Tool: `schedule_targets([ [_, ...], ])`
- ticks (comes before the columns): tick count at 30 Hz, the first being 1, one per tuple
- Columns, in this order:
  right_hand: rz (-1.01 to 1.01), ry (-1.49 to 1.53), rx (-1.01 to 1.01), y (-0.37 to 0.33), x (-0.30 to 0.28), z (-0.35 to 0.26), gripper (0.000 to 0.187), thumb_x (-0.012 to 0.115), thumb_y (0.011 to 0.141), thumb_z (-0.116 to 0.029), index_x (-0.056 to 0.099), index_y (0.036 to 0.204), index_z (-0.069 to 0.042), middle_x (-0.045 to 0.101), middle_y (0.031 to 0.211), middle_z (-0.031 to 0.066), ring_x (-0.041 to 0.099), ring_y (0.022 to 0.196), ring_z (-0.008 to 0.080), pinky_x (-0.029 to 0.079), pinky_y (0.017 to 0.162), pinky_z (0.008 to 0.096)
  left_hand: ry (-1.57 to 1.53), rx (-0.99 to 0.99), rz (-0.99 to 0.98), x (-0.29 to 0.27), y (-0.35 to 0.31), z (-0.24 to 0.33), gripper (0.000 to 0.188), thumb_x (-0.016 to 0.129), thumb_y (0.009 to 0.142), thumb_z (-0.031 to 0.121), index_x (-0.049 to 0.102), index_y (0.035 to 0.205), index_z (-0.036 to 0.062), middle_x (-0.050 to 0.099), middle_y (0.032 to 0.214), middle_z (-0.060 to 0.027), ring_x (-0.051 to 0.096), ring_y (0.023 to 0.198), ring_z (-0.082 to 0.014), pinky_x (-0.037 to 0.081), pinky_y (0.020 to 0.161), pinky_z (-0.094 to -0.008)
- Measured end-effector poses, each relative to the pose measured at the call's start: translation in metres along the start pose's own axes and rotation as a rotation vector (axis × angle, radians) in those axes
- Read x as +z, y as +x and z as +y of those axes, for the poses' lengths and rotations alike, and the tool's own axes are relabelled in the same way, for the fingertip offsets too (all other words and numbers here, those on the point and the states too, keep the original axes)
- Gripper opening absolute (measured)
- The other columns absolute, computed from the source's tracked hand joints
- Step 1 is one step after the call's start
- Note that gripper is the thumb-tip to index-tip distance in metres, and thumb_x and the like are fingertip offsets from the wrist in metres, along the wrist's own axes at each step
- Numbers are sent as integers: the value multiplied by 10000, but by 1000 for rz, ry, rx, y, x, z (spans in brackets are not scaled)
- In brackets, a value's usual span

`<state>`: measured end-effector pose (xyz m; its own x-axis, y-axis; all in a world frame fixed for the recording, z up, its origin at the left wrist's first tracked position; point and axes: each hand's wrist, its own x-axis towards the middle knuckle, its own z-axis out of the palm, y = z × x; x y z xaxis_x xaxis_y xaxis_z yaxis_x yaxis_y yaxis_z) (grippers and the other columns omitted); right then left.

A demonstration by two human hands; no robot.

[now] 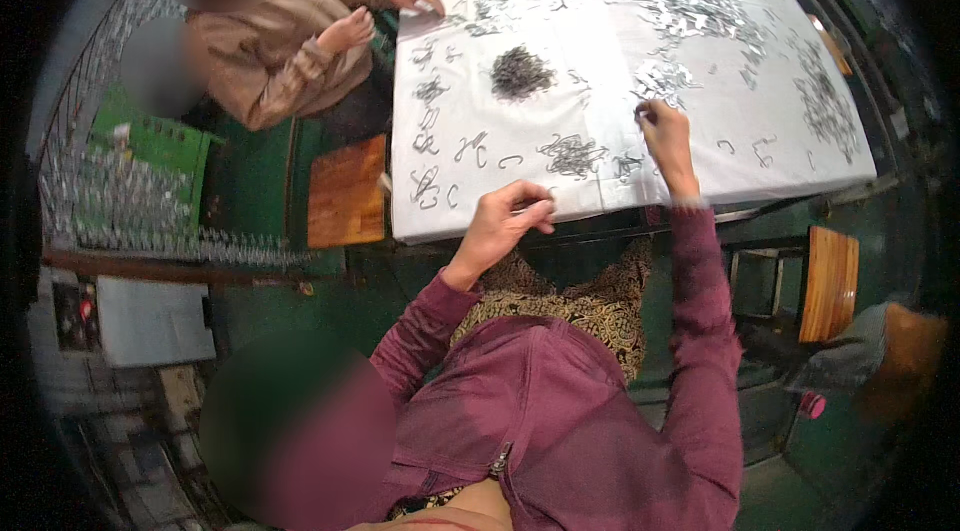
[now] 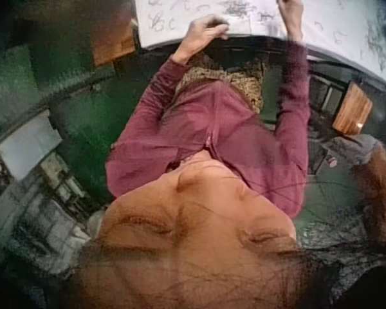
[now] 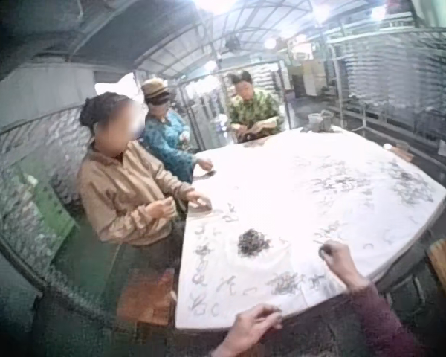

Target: The person sits at a table with several others and sorts small, silver-colored metal pieces by hand. They pick up individual pieces from a large pile on a white sheet and place them into smaller piles or move them across the table.

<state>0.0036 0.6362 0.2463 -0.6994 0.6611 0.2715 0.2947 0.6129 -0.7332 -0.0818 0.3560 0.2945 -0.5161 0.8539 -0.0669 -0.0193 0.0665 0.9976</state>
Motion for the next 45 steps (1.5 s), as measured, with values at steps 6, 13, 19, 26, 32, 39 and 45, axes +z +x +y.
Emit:
schedule_targets([
  [6, 38, 692, 297, -130, 4, -87, 179, 638, 826, -1, 637, 994, 63, 666, 864, 75, 631, 780, 121, 531, 689, 244, -38, 197, -33, 39, 13, -1, 125, 586, 888, 48, 584, 969, -46, 614, 873, -79, 643, 757, -129, 517, 639, -231],
  [13, 127, 816, 315, -162, 5, -103, 196, 591, 849, 52, 613, 1044, 56, 656, 936, 85, 625, 840, 123, 535, 730, 249, 89, 300, -50, 51, 6, -4, 97, 583, 876, 19, 581, 958, -34, 562, 939, -71, 618, 821, -131, 540, 664, -238],
  [19, 107, 858, 232, -169, 12, -112, 273, 577, 855, 61, 590, 1126, 32, 647, 897, 79, 635, 779, 125, 533, 673, 240, -28, 218, 32, 51, -4, -13, 86, 561, 900, 40, 581, 964, -14, 626, 933, -71, 616, 830, -124, 517, 701, -249],
  [26, 296, 513, 253, -89, -39, -37, 235, 556, 907, -106, 642, 1054, 55, 663, 773, 93, 610, 677, 96, 493, 606, 233, -45, 149, 41, 44, -9, -14, 85, 536, 929, 59, 562, 983, -2, 644, 933, -70, 587, 889, -106, 474, 801, -251],
  [32, 181, 159, 220, 28, -44, 69, 224, 570, 827, -65, 670, 1016, 2, 677, 804, 149, 659, 701, 212, 529, 634, 305, 39, 182, 30, 47, -3, -15, 88, 556, 918, 63, 558, 980, -1, 651, 907, -75, 607, 873, -123, 483, 800, -267],
  [39, 196, -407, -134, 71, 3, 117, 164, 584, 724, -51, 653, 858, 15, 623, 841, 257, 599, 801, 424, 476, 727, 470, 127, 231, 51, 47, -1, -14, 83, 569, 899, 39, 563, 971, 0, 667, 867, -88, 639, 824, -146, 501, 740, -272],
  [45, 23, -426, 75, 84, -6, 126, 245, 607, 695, -31, 689, 924, -7, 649, 861, 234, 645, 793, 350, 515, 736, 390, 137, 190, 5, 44, 1, -11, 98, 558, 912, 47, 553, 987, -15, 650, 910, -82, 620, 872, -134, 490, 803, -273],
])
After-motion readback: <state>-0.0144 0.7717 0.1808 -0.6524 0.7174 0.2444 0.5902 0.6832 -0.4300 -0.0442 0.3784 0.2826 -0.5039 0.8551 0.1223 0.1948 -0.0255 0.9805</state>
